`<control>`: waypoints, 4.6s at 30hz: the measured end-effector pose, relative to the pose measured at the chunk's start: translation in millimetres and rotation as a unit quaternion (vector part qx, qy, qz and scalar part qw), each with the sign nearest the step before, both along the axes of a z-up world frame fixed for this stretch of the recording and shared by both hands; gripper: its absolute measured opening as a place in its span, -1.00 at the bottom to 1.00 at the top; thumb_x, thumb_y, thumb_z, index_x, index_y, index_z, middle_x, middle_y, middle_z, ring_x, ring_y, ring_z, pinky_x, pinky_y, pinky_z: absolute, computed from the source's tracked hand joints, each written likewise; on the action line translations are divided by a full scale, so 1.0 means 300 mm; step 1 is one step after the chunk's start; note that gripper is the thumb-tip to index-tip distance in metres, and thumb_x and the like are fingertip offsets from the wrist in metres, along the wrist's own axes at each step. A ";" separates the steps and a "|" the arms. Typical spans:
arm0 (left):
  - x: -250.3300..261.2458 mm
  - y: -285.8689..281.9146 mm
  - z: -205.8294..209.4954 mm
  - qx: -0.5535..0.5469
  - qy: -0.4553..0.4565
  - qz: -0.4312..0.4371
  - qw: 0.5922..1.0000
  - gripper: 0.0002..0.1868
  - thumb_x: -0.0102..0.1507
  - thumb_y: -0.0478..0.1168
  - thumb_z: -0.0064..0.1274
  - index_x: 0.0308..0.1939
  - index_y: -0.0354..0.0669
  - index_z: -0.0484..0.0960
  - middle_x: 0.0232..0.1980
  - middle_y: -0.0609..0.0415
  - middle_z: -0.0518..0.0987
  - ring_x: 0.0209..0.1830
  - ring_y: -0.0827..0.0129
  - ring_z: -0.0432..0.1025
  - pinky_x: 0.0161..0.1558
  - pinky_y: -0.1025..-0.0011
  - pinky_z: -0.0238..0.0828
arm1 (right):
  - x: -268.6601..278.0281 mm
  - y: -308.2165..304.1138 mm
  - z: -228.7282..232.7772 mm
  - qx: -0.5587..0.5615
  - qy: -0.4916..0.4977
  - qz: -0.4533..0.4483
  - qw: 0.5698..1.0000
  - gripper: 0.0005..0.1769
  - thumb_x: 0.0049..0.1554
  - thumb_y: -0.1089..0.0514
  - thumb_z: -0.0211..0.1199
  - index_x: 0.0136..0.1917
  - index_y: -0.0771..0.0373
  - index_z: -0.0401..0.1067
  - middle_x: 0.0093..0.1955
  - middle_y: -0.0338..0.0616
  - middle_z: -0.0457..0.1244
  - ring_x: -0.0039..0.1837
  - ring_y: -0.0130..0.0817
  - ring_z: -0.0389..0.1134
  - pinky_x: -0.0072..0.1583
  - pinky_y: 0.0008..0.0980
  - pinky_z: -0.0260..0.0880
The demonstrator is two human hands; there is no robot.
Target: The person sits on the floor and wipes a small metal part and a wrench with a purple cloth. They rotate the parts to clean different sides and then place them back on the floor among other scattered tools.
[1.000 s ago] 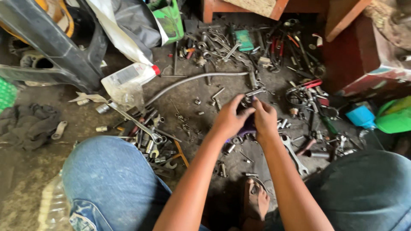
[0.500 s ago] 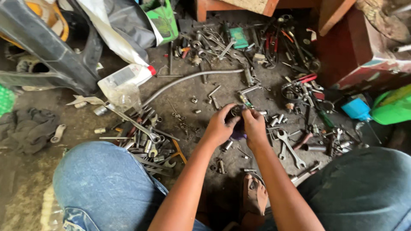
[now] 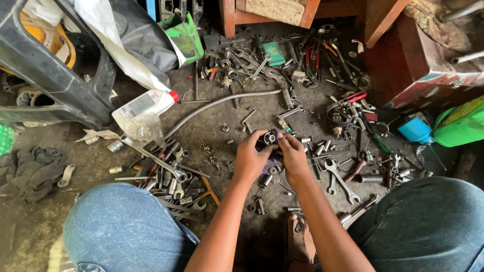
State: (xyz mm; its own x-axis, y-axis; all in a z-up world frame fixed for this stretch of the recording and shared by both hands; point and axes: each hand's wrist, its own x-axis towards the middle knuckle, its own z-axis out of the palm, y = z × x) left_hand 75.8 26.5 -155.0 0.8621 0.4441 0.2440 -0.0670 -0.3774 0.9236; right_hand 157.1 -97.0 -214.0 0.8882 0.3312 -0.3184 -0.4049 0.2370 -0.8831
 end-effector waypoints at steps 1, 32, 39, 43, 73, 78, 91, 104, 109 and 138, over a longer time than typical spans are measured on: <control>0.001 -0.002 0.006 -0.034 0.017 -0.002 0.999 -0.63 0.15 -0.29 0.31 0.01 -0.20 0.59 -0.13 -0.09 0.71 -0.12 0.12 0.63 -0.07 0.29 0.52 | -0.001 0.003 -0.007 -0.002 0.005 -0.017 1.000 -0.81 0.29 0.11 0.13 0.03 0.25 0.48 -0.14 -0.27 0.32 -0.13 -0.51 0.33 -0.07 -0.41 0.40; 0.022 0.038 -0.095 0.277 0.123 -0.046 0.952 -0.86 0.06 -0.37 0.17 -0.32 -0.29 0.58 -0.33 -0.28 0.63 -0.28 -0.11 0.57 -0.15 0.07 0.51 | -0.083 0.017 0.225 -0.258 -0.453 0.010 0.853 -0.78 0.33 0.12 0.13 -0.06 0.32 0.34 -0.21 0.00 0.20 -0.10 -0.07 0.22 0.03 -0.17 0.24; 0.031 0.044 -0.105 0.313 0.148 -0.067 0.936 -0.86 0.02 -0.44 0.11 -0.34 -0.32 0.60 -0.28 -0.28 0.64 -0.23 -0.08 0.57 -0.09 0.10 0.51 | -0.105 0.014 0.262 -0.354 -0.549 0.017 0.757 -0.88 0.26 0.16 0.18 -0.07 0.25 0.43 -0.13 -0.06 0.30 0.07 -0.06 0.27 0.18 -0.09 0.15; 0.032 0.044 -0.101 0.320 0.137 -0.065 0.935 -0.87 0.06 -0.43 0.10 -0.30 -0.32 0.59 -0.26 -0.29 0.64 -0.20 -0.09 0.56 -0.07 0.10 0.50 | -0.116 0.014 0.285 -0.365 -0.595 0.012 0.716 -0.89 0.23 0.17 0.20 -0.03 0.26 0.44 -0.03 -0.08 0.35 0.18 -0.06 0.28 0.19 -0.08 0.15; -0.192 0.342 -0.470 -0.454 0.030 0.492 0.742 -0.32 0.30 -0.11 0.05 0.43 -0.20 0.16 -0.09 -0.24 0.65 -0.25 0.13 0.51 -0.20 0.24 0.45 | 0.084 -0.071 0.064 0.228 0.137 -0.249 0.931 -0.55 0.33 -0.23 -0.13 -0.12 0.09 0.38 -0.21 -0.20 0.37 -0.11 -0.21 0.43 0.00 -0.12 0.50; -0.086 0.267 -0.664 -0.159 0.105 0.375 0.907 -0.70 0.20 -0.25 0.13 -0.01 -0.29 0.68 -0.06 -0.12 0.72 -0.11 0.16 0.57 -0.04 0.30 0.44 | 0.099 -0.119 0.054 0.222 0.097 -0.173 0.955 -0.71 0.35 -0.08 0.07 -0.09 0.12 0.39 -0.17 -0.18 0.36 -0.11 -0.18 0.42 0.03 -0.08 0.49; 0.021 -0.027 -0.010 -0.122 0.081 -0.071 0.987 -0.66 0.31 -0.05 0.13 0.11 -0.09 0.58 -0.03 0.02 0.62 -0.11 0.31 0.51 -0.07 0.32 0.49 | 0.019 -0.042 0.113 0.192 -0.063 -0.021 0.979 -0.65 0.13 0.35 -0.07 0.11 0.32 0.46 0.07 -0.12 0.34 0.14 -0.26 0.34 0.27 -0.30 0.35; -0.062 -0.098 0.281 0.162 0.171 -0.165 0.958 -0.80 0.36 -0.11 -0.03 -0.05 -0.02 0.64 -0.33 -0.05 0.66 -0.37 0.13 0.58 -0.26 0.14 0.48 | -0.037 0.001 -0.287 0.238 0.016 0.005 0.971 -0.46 0.35 -0.25 -0.11 0.22 0.18 0.40 0.17 -0.02 0.31 0.19 -0.19 0.35 0.22 -0.23 0.40; -0.083 -0.169 0.354 0.277 0.160 -0.240 0.917 -0.82 0.30 -0.16 0.00 -0.23 -0.13 0.67 -0.30 -0.13 0.66 -0.32 0.01 0.58 -0.19 0.06 0.48 | -0.086 -0.037 -0.364 0.453 -0.063 0.023 0.889 -0.58 0.40 -0.16 -0.11 0.12 0.19 0.37 0.06 -0.08 0.27 0.09 -0.22 0.31 0.13 -0.27 0.35; -0.102 -0.035 0.197 0.273 0.401 -0.127 0.865 -0.64 0.32 0.11 0.03 0.00 -0.02 0.67 0.08 -0.05 0.65 0.12 0.03 0.52 0.19 0.06 0.39 | 0.369 -0.609 -0.191 -0.769 -0.372 -0.023 0.520 -0.64 0.12 -0.15 0.26 0.12 -0.07 0.28 0.04 -0.12 0.16 0.06 -0.14 0.19 0.08 -0.16 0.21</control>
State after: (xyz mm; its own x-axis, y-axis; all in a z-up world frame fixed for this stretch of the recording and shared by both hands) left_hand 45.2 16.1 -95.8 0.9047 0.2220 -0.3637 0.3670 -0.8396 0.4003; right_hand 267.6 -279.8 -271.5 0.9504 0.1673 0.2620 0.1600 -0.9859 0.0492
